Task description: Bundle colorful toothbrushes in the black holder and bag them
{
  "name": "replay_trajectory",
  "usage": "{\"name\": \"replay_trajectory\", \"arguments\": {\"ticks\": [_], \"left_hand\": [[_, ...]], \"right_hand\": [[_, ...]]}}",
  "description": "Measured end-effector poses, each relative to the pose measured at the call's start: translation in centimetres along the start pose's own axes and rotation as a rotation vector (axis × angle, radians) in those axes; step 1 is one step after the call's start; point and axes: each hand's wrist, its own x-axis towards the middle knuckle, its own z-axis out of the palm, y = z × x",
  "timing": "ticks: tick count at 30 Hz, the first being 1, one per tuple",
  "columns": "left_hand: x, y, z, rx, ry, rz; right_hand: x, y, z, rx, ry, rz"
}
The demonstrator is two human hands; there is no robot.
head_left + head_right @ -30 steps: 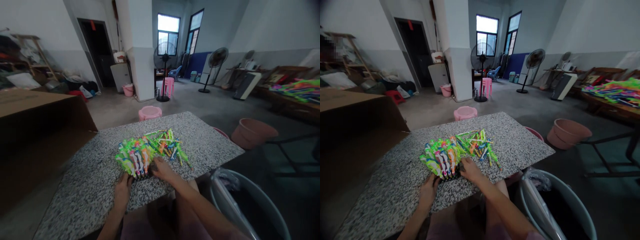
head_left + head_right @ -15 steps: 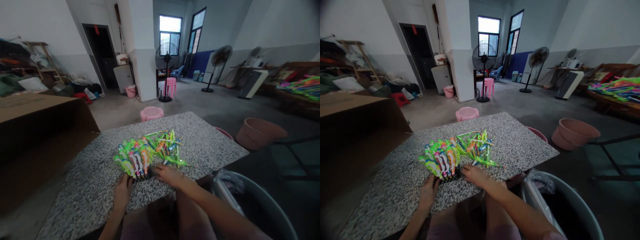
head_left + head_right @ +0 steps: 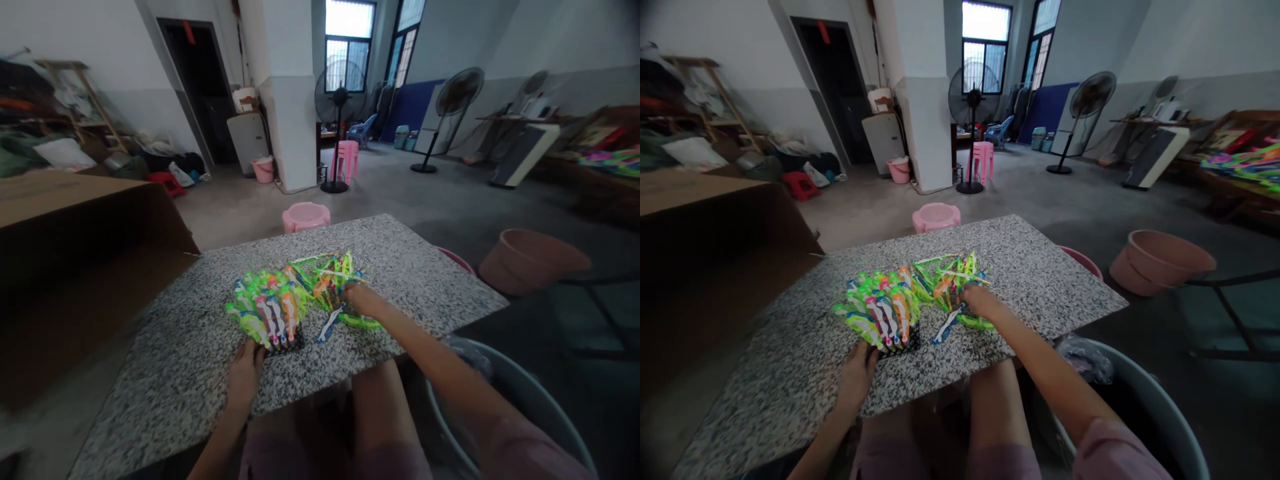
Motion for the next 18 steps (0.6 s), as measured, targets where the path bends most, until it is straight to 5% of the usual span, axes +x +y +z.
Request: {"name": "replay_trajectory", "arguments": {"ticks": [4, 10, 15, 18], "left_hand": [[0.0, 0.4, -0.2, -0.009, -0.037, -0.027], [-0.1, 0.7, -0.1, -0.019, -0.054, -0.056], [0.0, 0.8, -0.1, -0.063, -0.061, -0.068], [0.0, 0.9, -0.2, -0.069, -0.061, -0.083]], "right_hand": [[1.2, 0.2, -0.1, 0.013, -0.005, -0.041], [-0.5, 0.5, -0.5, 0.135, 0.177, 0.087], [-3.3, -7.1, 5.1, 0.940, 0.273, 0.116], [-3.3, -11.5, 7.5, 1.010, 0.367, 0.209]]}}
